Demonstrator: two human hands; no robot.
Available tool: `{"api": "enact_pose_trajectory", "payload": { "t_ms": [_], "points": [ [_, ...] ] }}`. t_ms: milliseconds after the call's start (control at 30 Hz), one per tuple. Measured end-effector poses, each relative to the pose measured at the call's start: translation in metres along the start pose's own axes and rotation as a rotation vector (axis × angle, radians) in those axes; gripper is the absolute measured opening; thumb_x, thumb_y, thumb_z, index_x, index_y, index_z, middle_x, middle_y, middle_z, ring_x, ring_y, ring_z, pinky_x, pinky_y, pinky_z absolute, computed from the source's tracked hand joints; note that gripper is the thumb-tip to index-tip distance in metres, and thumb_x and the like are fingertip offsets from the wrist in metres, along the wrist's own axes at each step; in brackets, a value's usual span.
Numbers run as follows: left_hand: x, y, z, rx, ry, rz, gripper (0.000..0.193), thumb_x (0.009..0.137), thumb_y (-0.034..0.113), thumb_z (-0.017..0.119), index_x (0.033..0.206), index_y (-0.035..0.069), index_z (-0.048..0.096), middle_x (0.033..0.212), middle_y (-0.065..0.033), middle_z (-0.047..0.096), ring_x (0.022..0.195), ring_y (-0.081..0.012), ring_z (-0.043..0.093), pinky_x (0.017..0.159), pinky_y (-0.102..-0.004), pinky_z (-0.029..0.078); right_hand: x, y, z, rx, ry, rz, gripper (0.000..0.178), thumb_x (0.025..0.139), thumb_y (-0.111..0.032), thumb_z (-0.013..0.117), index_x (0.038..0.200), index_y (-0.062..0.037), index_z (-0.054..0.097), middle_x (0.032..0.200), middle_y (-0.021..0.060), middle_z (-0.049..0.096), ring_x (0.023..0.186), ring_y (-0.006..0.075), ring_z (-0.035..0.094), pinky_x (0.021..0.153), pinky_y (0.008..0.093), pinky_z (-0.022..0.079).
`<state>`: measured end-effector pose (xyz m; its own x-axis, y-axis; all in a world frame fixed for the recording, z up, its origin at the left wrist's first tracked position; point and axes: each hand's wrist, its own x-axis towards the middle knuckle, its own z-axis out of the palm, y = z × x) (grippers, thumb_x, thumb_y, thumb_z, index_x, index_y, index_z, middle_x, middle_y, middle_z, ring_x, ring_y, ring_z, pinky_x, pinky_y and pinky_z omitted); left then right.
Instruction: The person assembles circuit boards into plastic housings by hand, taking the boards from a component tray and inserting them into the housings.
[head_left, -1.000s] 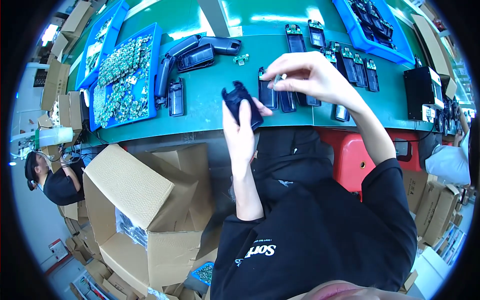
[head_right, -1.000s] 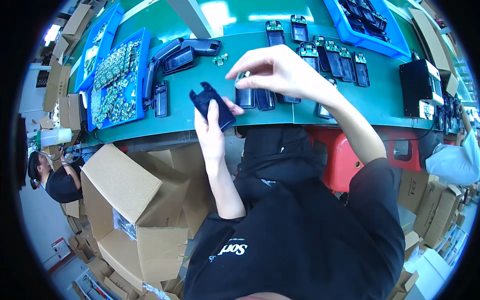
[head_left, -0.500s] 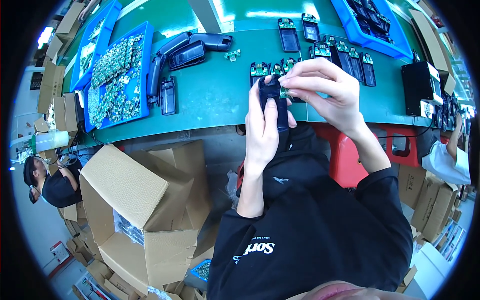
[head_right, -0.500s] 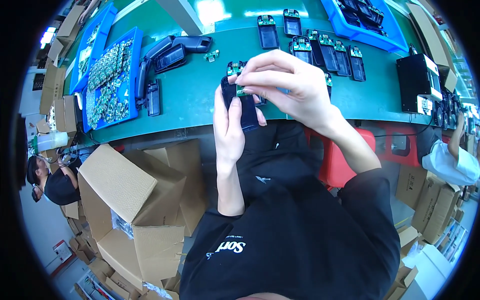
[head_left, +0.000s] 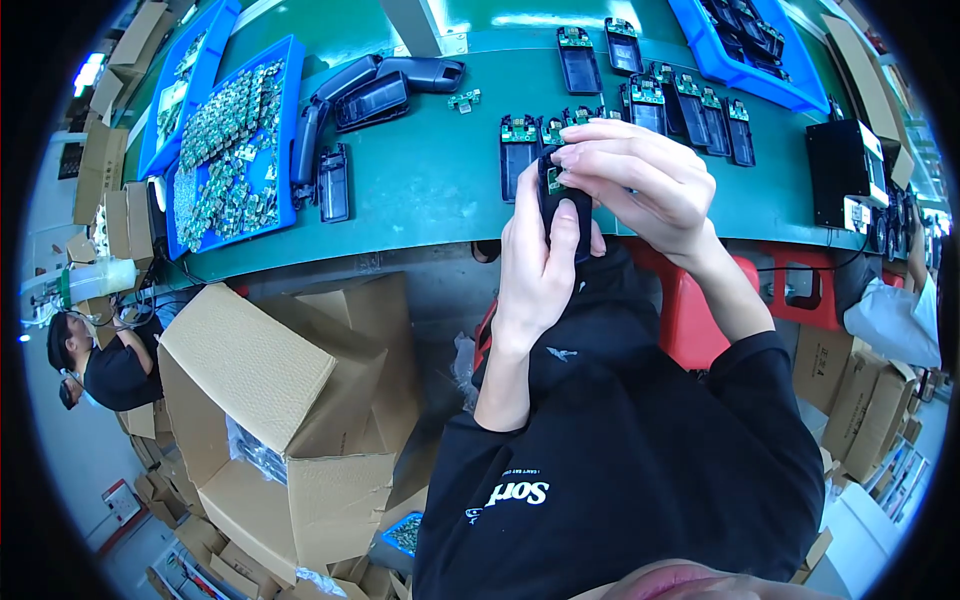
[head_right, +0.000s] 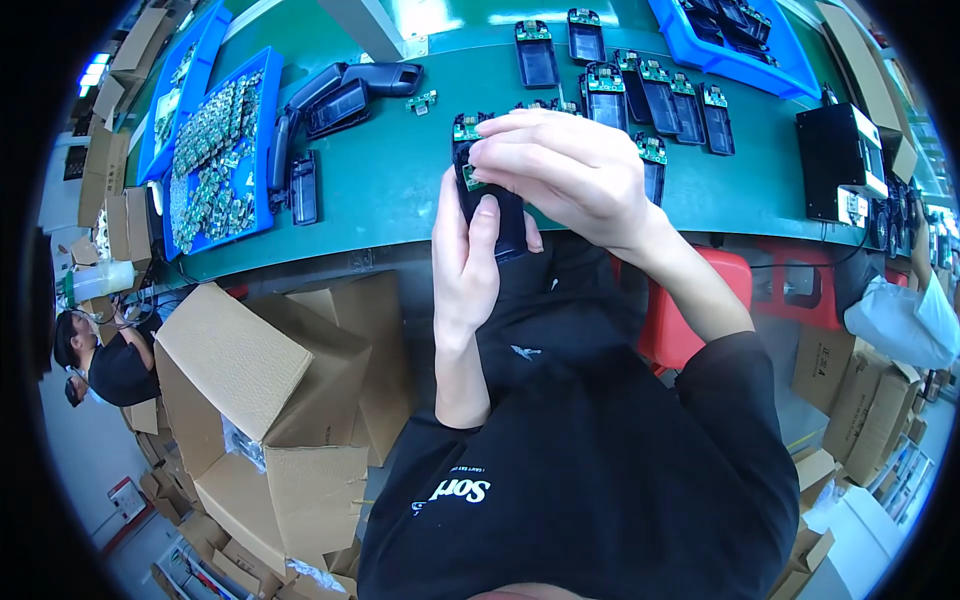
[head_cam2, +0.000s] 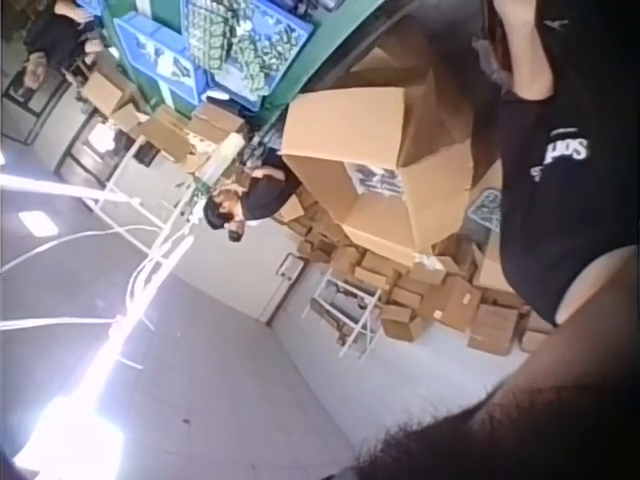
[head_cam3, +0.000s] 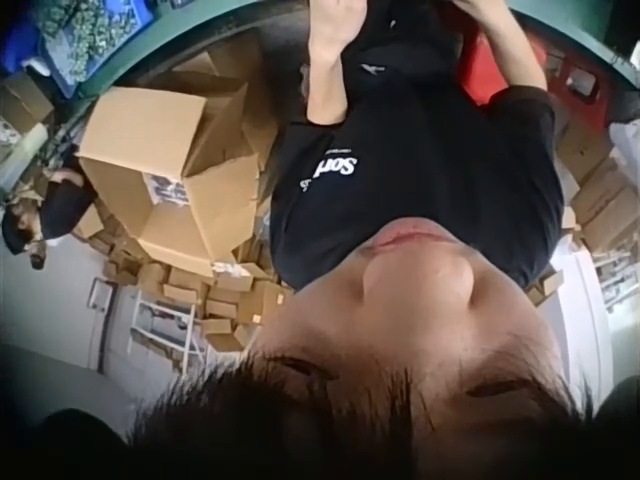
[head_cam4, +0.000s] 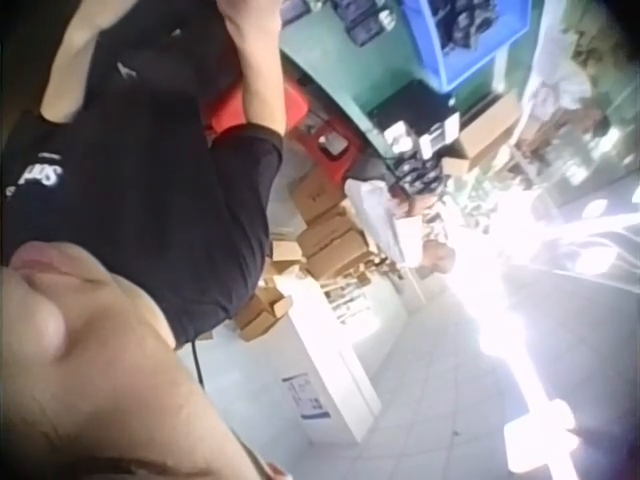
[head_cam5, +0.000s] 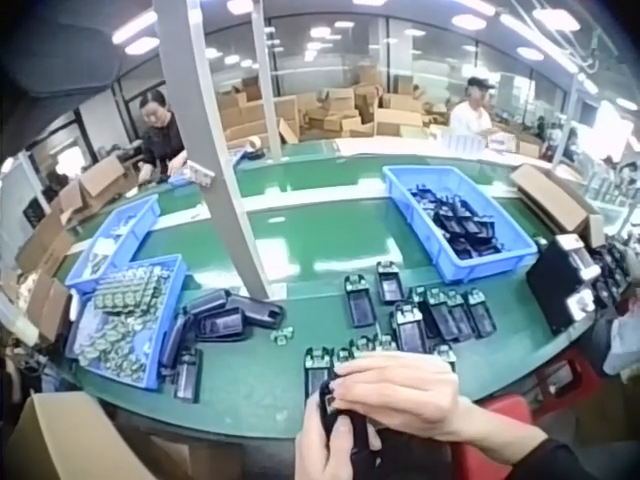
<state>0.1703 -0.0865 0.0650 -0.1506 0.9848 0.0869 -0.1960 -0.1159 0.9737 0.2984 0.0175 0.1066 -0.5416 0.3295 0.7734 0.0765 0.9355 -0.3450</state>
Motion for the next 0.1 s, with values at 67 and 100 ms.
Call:
{"api": "enact_pose_trajectory", "payload": {
  "t_ms": [67,100],
  "points": [
    [0.0006,0.0003,-0.0026,0.012,-0.004,0.006,0.037,0.107,0.020,0.041,0.138,-0.001,0.039,0.075,-0.0077,0.065,0.065,-0.0146,0.063,0.062,-0.0291,0.049,0.0010,-0.0001,0.0004,0.023,-0.023,0.015,0.023,0.074,0.001,0.081,0.096,-0.0001,0.073,0.094,0.0123,0.075,0.095,0.0290,0.074,0.088,0.0415,0.059],
    [0.0006,0.0002,-0.0027,0.012,-0.004,0.006,0.037,0.107,0.020,0.041,0.138,-0.001,0.039,0.075,-0.0077,0.065,0.065,-0.0146,0.063,0.062,-0.0291,0.049,0.0011,0.0000,0.0001,0.037,-0.029,0.010,0.025,0.074,0.002,0.080,0.098,-0.0002,0.073,0.094,0.0121,0.076,0.095,0.0300,0.074,0.088,0.0410,0.059]
  ]
}}
